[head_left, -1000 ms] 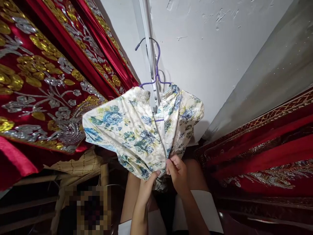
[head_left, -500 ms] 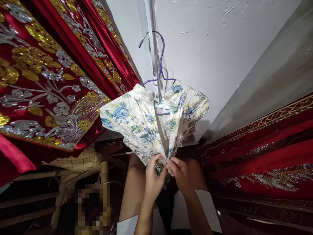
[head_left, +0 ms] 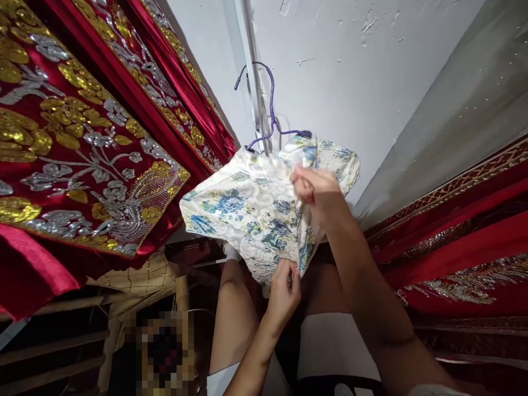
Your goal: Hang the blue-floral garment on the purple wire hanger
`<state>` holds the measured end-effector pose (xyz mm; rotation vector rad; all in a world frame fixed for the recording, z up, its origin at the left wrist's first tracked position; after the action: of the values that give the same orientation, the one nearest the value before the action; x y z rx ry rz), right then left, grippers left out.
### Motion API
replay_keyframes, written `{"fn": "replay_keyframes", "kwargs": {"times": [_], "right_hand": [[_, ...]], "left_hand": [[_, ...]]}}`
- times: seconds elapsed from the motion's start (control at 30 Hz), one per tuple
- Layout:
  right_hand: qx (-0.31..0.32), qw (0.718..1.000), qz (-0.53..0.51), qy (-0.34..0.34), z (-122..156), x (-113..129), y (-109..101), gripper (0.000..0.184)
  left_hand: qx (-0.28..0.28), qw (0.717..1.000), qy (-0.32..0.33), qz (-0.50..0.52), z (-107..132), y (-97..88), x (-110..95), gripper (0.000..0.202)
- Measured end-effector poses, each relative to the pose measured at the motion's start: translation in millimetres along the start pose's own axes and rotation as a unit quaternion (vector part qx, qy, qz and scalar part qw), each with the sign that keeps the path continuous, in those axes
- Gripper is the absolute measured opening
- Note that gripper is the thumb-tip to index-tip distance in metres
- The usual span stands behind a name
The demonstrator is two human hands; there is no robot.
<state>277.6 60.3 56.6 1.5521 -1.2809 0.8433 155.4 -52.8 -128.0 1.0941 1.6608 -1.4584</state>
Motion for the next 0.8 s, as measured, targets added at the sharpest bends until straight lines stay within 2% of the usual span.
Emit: {"fn": "replay_keyframes", "kwargs": {"times": [0.1,0.17,0.2,0.23,0.3,0.4,0.5,0.57,0.63,0.7,0.77,0.8], "right_hand": [[0.022,0.998,0.025,-0.051,-14.1,23.8,10.6,0.036],[0.035,0.996,0.044,-0.064,-4.5,26.1,16.3,0.033],[0.037,0.996,0.052,-0.067,2.9,24.6,18.1,0.032],[0.036,0.995,0.059,-0.067,10.5,22.6,19.2,0.032],[0.041,0.994,0.071,-0.068,22.7,19.9,19.9,0.032],[0.068,0.991,0.077,-0.088,28.5,23.7,20.8,0.03],[0.095,0.987,0.071,-0.11,22.3,24.2,22.7,0.03],[0.097,0.985,0.076,-0.118,16.9,12.8,23.2,0.031],[0.085,0.985,0.102,-0.114,15.8,-8.6,21.6,0.032],[0.08,0.985,0.126,-0.085,22.3,-34.2,17.6,0.034],[0.085,0.987,0.127,-0.041,37.0,-55.6,12.4,0.036],[0.087,0.989,0.119,-0.021,46.6,-62.8,9.9,0.036]], "left_hand": [[0.058,0.997,0.02,-0.04,-1.8,-14.0,-8.3,0.016],[0.093,0.994,0.034,-0.054,-9.8,-31.2,-18.3,0.01],[0.092,0.994,0.047,-0.047,-16.7,-41.7,-25.4,0.007],[0.074,0.995,0.065,-0.034,-25.7,-53.2,-34.0,0.013],[-0.012,0.993,0.121,-0.006,-49.0,-77.3,-56.5,0.035],[-0.145,0.966,0.215,-0.013,-88.5,-107.8,-98.2,0.045],[-0.155,0.945,0.277,-0.077,-116.5,-120.7,-135.8,0.021],[-0.176,0.929,0.309,-0.106,-123.1,-122.7,-152.2,0.011],[-0.241,0.91,0.323,-0.097,-123.2,-127.6,-159.4,0.013],[-0.328,0.89,0.313,-0.051,-122.9,-142.7,-155.3,0.011],[-0.411,0.867,0.279,0.046,-125.9,-170.1,-137.7,0.009],[-0.429,0.861,0.252,0.109,-128.9,-186.3,-123.7,0.009]]}}
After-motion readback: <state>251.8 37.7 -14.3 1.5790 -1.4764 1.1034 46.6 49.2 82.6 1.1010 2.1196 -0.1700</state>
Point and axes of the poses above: each hand's wrist, its own z-axis away from the middle knuckle, its own y-axis out of the palm, x = y × z, the point moved 1 cm from there along -z, towards the middle knuckle, and after that the axes turned 10 degrees about -y, right-handed, at the moved point
